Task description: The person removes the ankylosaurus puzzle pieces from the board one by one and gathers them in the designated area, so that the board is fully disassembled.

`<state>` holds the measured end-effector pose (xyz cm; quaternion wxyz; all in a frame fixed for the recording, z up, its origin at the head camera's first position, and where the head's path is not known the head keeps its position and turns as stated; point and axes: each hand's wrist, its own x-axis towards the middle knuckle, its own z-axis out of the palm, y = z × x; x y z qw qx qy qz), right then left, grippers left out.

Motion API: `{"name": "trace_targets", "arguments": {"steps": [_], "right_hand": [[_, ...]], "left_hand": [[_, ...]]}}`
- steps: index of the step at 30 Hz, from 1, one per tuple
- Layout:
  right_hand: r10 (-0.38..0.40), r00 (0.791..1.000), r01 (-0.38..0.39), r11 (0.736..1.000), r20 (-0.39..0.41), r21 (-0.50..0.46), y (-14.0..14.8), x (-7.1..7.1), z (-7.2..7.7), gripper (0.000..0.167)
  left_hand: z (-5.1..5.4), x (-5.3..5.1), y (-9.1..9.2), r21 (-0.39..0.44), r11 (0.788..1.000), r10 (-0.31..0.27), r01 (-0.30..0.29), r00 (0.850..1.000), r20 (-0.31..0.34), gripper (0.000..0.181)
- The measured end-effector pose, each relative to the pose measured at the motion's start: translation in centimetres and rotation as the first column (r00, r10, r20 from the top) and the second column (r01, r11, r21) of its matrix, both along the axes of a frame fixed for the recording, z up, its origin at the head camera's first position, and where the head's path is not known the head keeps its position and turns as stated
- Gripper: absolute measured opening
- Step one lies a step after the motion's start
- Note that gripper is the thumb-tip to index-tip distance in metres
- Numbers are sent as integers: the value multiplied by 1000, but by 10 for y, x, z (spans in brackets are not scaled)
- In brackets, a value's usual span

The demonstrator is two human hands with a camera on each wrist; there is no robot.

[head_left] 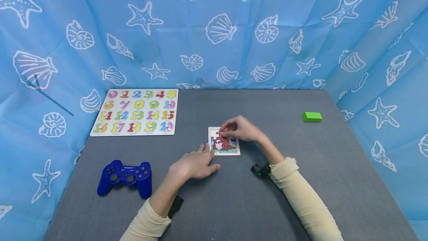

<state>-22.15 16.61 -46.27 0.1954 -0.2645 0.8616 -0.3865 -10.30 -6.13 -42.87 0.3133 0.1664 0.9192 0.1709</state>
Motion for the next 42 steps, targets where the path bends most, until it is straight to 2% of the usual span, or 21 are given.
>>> {"name": "trace_targets", "arguments": {"steps": [7,16,25,32,42], "right_hand": [[70,995,-60,990,-74,131,-17,-3,3,17],[140,987,-120,967,-73,225,-22,-5,11,16],[170,984,-155,965,-53,212,-21,-9,12,15],[178,975,-145,963,-135,225,-20,-8,14,13],[134,983,-126,990,-124,67,-11,-3,7,10]], "left_hand": [[-1,0,-1,4,1000,-2,2,1000,0,72],[-1,1,-1,-6,1000,-3,3,1000,2,72],[-3,0,1,-9,1000,-5,5,1000,-10,72],[-3,0,1,-12,1000,-7,7,1000,-7,72],[-1,1,0,-7,1000,1,-1,1000,-4,73]]}}
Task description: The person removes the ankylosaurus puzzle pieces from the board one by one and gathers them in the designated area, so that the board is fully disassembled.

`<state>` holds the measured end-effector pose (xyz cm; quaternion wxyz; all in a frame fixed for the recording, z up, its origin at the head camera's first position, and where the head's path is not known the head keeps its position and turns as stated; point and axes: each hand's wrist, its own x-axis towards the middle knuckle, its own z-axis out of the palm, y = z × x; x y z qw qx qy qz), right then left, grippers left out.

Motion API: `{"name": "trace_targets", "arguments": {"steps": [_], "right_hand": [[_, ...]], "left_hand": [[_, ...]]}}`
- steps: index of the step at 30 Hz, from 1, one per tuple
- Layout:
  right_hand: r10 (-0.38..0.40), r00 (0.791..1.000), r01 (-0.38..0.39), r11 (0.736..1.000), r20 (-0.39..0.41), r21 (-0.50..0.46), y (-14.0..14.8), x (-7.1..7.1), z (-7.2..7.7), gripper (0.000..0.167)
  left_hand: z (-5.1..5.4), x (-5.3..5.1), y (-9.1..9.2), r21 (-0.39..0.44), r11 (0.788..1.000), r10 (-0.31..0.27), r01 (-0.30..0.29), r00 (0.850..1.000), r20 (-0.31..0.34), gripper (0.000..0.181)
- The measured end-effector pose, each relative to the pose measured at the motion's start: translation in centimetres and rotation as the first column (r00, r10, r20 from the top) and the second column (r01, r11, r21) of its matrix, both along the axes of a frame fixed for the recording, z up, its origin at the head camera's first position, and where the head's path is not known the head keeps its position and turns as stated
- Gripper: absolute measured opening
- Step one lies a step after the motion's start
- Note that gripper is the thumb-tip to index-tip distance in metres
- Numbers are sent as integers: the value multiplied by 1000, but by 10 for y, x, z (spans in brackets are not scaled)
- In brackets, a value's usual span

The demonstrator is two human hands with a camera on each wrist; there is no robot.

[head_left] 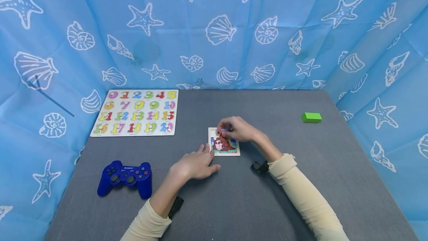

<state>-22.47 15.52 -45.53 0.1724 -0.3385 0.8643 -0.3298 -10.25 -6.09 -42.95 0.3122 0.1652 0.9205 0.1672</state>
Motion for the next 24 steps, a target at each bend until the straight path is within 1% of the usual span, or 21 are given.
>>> {"name": "trace_targets", "arguments": {"steps": [5,8,11,14,18,21,24], "right_hand": [[-53,999,54,995,14,-85,14,0,0,15],[-112,992,118,986,62,-120,29,0,2,19],[-172,979,187,971,114,-146,47,0,2,22],[-228,964,247,958,137,-147,67,-1,0,21],[-292,946,309,943,143,-123,95,-3,-3,17],[-317,938,332,937,142,-106,112,-3,-5,16],[-313,940,326,941,137,-90,122,-3,-7,16]], "left_hand": [[0,0,0,-1,1000,4,-4,1000,-4,73],[0,0,0,-2,1000,5,-5,1000,-6,73],[1,1,1,-1,1000,9,-9,1000,-5,73],[2,2,1,-1,1000,12,-12,1000,-5,73],[1,2,1,4,1000,12,-12,1000,-16,72],[1,3,0,8,1000,11,-10,1000,-21,72],[1,4,0,9,1000,9,-9,1000,-23,72]]}}
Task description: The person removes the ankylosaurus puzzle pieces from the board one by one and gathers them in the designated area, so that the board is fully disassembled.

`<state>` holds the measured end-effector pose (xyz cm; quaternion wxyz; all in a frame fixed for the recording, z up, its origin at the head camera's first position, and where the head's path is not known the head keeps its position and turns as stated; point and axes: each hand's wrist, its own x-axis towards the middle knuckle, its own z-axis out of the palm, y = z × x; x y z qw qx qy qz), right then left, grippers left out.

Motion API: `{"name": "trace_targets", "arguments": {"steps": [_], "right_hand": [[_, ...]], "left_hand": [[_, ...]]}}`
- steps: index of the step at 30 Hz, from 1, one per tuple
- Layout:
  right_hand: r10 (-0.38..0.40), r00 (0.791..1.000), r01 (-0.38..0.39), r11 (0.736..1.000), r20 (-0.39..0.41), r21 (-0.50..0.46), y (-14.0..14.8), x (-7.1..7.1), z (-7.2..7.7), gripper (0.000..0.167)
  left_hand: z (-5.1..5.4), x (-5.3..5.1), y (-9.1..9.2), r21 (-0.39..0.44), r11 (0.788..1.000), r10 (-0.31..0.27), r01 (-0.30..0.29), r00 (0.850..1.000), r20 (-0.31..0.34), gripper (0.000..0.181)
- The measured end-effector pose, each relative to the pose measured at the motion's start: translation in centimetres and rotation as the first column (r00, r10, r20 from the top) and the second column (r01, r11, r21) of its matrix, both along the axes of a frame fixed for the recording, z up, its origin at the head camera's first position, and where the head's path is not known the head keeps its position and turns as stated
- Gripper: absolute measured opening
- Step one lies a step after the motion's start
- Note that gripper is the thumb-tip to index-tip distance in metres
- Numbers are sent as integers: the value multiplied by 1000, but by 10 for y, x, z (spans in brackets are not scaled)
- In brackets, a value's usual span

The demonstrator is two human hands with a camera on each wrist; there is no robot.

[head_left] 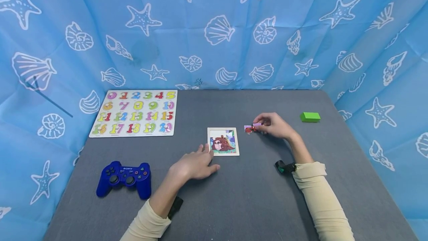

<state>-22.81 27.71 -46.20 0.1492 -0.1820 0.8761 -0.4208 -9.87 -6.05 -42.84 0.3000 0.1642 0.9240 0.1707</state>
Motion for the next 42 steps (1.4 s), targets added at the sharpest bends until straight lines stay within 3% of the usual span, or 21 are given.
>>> {"name": "trace_targets", "arguments": {"steps": [7,16,23,29,34,42], "right_hand": [[14,1000,-14,999,9,33,5,-2,-4,15],[-25,998,32,986,-49,162,1,1,2,12],[-21,997,36,978,-71,207,2,0,2,12],[-22,998,31,988,-57,154,1,0,3,13],[-16,1000,16,997,2,71,-2,1,4,15],[51,998,-50,999,35,-15,-22,3,4,17]], "left_hand": [[-1,0,0,3,1000,0,0,1000,-4,72],[-1,-1,1,0,1000,-11,11,1000,-5,71],[-1,0,2,-1,1000,-13,13,1000,-11,72],[-2,0,2,-4,1000,-10,10,1000,-16,71],[-1,1,2,-7,1000,-3,3,1000,-16,72],[-2,0,1,-10,1000,-3,3,1000,-11,72]]}}
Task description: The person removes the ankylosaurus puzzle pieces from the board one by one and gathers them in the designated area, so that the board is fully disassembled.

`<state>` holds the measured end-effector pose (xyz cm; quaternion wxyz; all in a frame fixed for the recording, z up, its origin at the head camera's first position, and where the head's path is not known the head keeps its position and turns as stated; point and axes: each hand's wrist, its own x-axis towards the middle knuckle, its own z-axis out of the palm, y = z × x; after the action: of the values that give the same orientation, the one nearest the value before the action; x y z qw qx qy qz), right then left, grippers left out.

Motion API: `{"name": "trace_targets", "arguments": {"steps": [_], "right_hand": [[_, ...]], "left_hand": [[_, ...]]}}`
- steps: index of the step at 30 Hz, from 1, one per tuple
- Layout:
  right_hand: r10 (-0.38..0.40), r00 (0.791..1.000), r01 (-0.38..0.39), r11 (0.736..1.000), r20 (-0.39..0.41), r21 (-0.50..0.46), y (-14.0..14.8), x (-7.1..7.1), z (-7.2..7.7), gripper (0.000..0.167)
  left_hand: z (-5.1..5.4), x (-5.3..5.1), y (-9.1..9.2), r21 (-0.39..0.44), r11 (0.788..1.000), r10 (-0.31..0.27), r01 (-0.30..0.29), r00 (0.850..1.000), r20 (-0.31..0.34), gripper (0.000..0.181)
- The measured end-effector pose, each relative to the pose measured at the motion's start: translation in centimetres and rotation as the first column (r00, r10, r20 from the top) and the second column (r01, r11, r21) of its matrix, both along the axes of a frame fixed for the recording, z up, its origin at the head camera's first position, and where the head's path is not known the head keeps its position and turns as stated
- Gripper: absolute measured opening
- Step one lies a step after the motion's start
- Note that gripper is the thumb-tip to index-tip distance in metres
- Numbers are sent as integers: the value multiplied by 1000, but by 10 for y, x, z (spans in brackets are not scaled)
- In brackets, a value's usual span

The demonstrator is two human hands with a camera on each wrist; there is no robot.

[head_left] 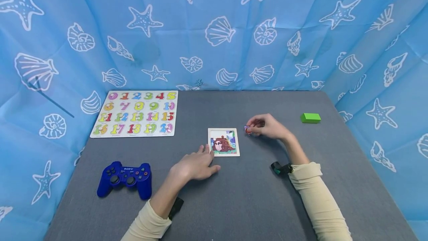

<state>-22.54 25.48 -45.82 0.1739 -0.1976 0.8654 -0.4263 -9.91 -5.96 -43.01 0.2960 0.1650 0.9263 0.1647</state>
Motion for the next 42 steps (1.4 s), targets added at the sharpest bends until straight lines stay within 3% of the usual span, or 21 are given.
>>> {"name": "trace_targets", "arguments": {"steps": [13,23,36,42], "right_hand": [[157,987,-157,988,22,4,-49,3,-5,19],[241,965,-217,955,-103,203,-71,5,-1,9],[239,942,-178,951,-236,254,-78,14,2,8],[197,960,-163,971,-201,174,-76,16,4,13]], "left_hand": [[0,-2,1,-11,1000,6,-5,1000,21,72],[-1,-2,1,-5,1000,4,-4,1000,18,71],[-2,-2,0,0,1000,-2,2,1000,14,71],[-1,-3,0,-1,1000,1,-1,1000,25,72]]}}
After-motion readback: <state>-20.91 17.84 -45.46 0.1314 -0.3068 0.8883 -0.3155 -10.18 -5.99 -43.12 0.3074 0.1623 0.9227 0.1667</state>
